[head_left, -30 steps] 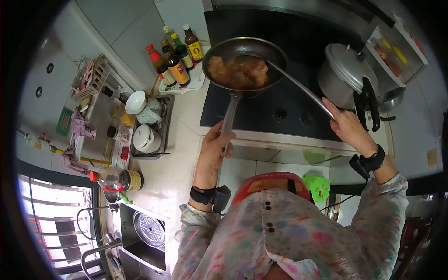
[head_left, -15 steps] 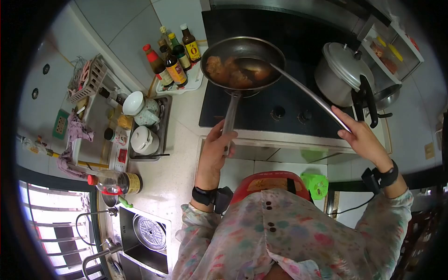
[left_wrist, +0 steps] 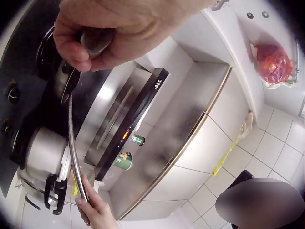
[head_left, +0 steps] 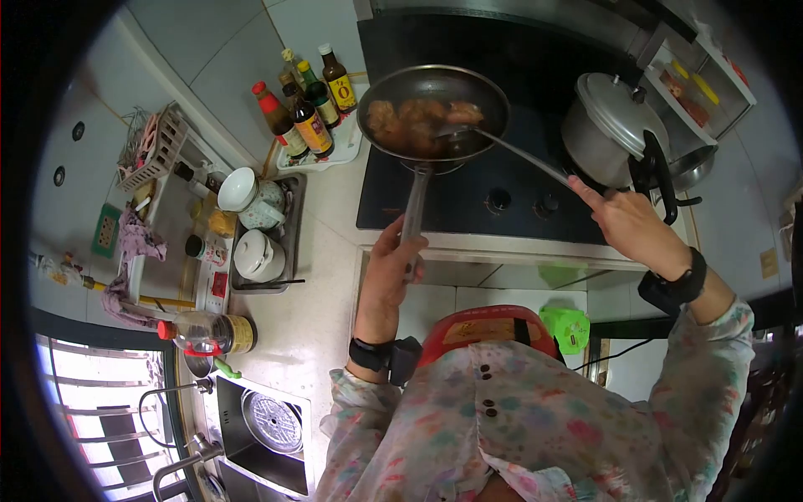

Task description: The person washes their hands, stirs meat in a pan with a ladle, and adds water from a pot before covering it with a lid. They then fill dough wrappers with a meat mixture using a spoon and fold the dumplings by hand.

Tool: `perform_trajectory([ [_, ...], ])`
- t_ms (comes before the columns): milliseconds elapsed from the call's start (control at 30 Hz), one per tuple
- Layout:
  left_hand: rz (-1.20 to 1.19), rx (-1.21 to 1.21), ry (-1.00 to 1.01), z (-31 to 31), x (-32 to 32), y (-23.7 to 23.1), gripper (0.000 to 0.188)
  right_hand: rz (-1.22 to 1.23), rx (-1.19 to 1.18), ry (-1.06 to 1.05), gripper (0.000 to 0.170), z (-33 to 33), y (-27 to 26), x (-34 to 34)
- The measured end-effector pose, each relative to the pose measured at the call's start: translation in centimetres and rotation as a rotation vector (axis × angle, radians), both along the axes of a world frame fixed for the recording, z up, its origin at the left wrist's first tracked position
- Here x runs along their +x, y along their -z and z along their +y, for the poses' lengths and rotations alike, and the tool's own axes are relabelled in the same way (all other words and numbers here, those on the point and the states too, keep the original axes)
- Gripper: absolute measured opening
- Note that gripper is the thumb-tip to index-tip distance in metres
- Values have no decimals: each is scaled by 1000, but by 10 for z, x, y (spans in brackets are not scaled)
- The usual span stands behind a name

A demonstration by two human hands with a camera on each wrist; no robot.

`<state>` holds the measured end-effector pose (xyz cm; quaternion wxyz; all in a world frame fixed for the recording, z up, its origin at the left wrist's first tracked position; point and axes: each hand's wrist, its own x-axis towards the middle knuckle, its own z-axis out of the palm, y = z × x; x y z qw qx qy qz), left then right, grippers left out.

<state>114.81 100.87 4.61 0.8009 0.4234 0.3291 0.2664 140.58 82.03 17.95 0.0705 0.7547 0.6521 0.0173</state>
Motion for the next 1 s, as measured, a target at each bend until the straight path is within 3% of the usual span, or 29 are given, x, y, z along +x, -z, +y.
perform_trajectory([
  [167,19,1,0,-1,0,-1,58,11,53,116,58,36,37,18],
  [267,50,5,-15,-2,0,-5,57,224,187,51,58,42,44,37],
  [300,50,14,-16,-3,0,-5,56,281,136,139,60,41,39,41],
  [500,43,16,-19,-4,0,-4,54,336,191,73,67,30,6,28],
  [633,32,17,-13,-3,0,-3,54,360,228,19,69,60,17,22],
  [900,44,23,-55,-7,2,-7,50,-151,244,-255,62,110,61,31],
  [1000,21,3,-85,-8,3,-6,49,-224,209,-234,76,102,66,45],
])
